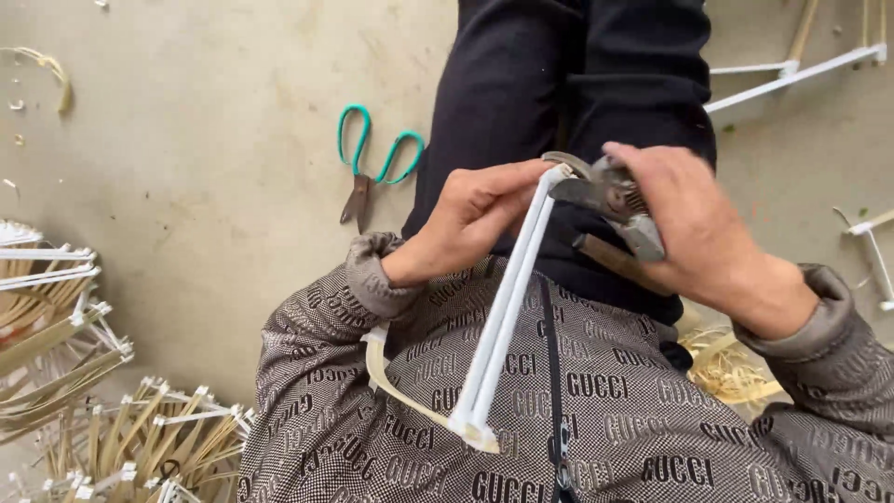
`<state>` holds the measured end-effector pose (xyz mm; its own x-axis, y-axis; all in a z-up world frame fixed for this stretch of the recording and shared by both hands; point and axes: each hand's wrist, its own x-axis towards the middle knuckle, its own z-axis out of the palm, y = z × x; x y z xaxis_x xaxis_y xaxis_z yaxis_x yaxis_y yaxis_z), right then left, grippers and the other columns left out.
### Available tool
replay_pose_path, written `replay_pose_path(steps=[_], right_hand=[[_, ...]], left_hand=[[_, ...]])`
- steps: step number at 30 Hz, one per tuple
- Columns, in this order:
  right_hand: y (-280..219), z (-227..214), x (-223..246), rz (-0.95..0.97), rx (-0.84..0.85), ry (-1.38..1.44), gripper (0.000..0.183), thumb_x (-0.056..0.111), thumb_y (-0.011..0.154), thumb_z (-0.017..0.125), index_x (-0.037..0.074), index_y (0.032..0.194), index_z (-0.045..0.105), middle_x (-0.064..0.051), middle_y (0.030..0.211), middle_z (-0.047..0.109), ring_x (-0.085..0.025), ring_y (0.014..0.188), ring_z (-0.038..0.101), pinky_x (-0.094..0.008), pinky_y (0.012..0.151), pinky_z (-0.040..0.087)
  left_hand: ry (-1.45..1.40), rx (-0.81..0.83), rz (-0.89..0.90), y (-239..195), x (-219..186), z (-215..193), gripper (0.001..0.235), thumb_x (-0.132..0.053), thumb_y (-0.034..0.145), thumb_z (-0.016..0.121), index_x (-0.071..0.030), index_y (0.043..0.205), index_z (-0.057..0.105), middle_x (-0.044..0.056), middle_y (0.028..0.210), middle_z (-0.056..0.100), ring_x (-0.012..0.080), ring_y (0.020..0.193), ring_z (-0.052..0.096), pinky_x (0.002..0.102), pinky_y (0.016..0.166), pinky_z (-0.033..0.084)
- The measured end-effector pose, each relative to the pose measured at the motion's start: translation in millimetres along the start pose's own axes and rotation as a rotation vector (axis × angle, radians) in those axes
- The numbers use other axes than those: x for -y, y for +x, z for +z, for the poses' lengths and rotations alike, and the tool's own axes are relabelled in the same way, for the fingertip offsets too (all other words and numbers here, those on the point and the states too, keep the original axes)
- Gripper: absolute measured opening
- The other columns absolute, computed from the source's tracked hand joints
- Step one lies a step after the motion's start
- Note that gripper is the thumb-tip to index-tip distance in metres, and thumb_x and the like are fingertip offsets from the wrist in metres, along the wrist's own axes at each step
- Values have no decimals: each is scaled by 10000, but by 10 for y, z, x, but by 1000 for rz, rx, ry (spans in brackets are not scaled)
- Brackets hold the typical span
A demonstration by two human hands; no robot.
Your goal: Assembling and trimming curved bamboo frame components for furniture using pruning shears and a knife.
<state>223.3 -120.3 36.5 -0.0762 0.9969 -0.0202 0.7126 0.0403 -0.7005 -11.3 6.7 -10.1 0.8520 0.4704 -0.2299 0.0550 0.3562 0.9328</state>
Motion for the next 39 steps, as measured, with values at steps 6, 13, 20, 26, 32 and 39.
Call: replay_pose_path(steps=[6, 13, 20, 26, 32, 39], right_hand=[[-15, 89, 9, -28, 95, 38, 743, 158, 828, 774, -15, 1462, 429, -208, 1299, 580, -398, 1228, 575, -510, 1076, 457], [-48, 368, -254, -74, -12, 32, 531, 135, 831, 753, -17, 1285, 524, -180, 1109, 618, -371, 1044, 620, -477, 944, 473], [125, 430, -433, -126, -56, -5, 259, 68, 858, 715, 10, 1075, 586, -113, 898, 630, -302, 806, 624, -415, 774, 475], [53, 583, -938, -16, 17, -178, 202, 194, 938, 748, 43, 953, 616, -93, 736, 601, -278, 693, 626, -392, 657, 470], [524, 196, -116, -11, -47, -344, 692, 348, 806, 910, -50, 1287, 610, -183, 1060, 643, -361, 1001, 603, -479, 890, 469], [495, 35, 101, -123, -36, 9, 750, 284, 802, 841, -41, 1398, 523, -249, 1357, 589, -425, 1295, 543, -475, 1135, 412]], left_hand=[[23, 117, 46, -103, 98, -8, 307, -20, 1127, 561, -35, 1431, 601, 23, 977, 713, 43, 792, 629, 213, 719, 552], [36, 80, 106, -129, 236, 32, 325, 8, 1118, 552, -45, 1436, 591, 27, 957, 686, 50, 711, 576, 204, 645, 497], [15, 23, 96, -113, 274, -38, 337, 28, 1114, 546, -47, 1439, 597, 13, 925, 668, 35, 640, 524, 216, 616, 456], [-37, 63, -128, -163, -40, -312, 295, 18, 1126, 560, 9, 1396, 677, 20, 810, 636, 27, 630, 473, 202, 593, 375], [-221, -241, 110, -37, -41, -950, 365, -115, 1111, 530, 9, 1453, 541, 120, 1088, 716, 137, 830, 673, 262, 734, 556], [-516, -296, 116, 228, -127, -953, 302, -138, 1172, 483, 53, 1389, 570, 183, 1214, 697, 216, 1035, 706, 348, 944, 578]])
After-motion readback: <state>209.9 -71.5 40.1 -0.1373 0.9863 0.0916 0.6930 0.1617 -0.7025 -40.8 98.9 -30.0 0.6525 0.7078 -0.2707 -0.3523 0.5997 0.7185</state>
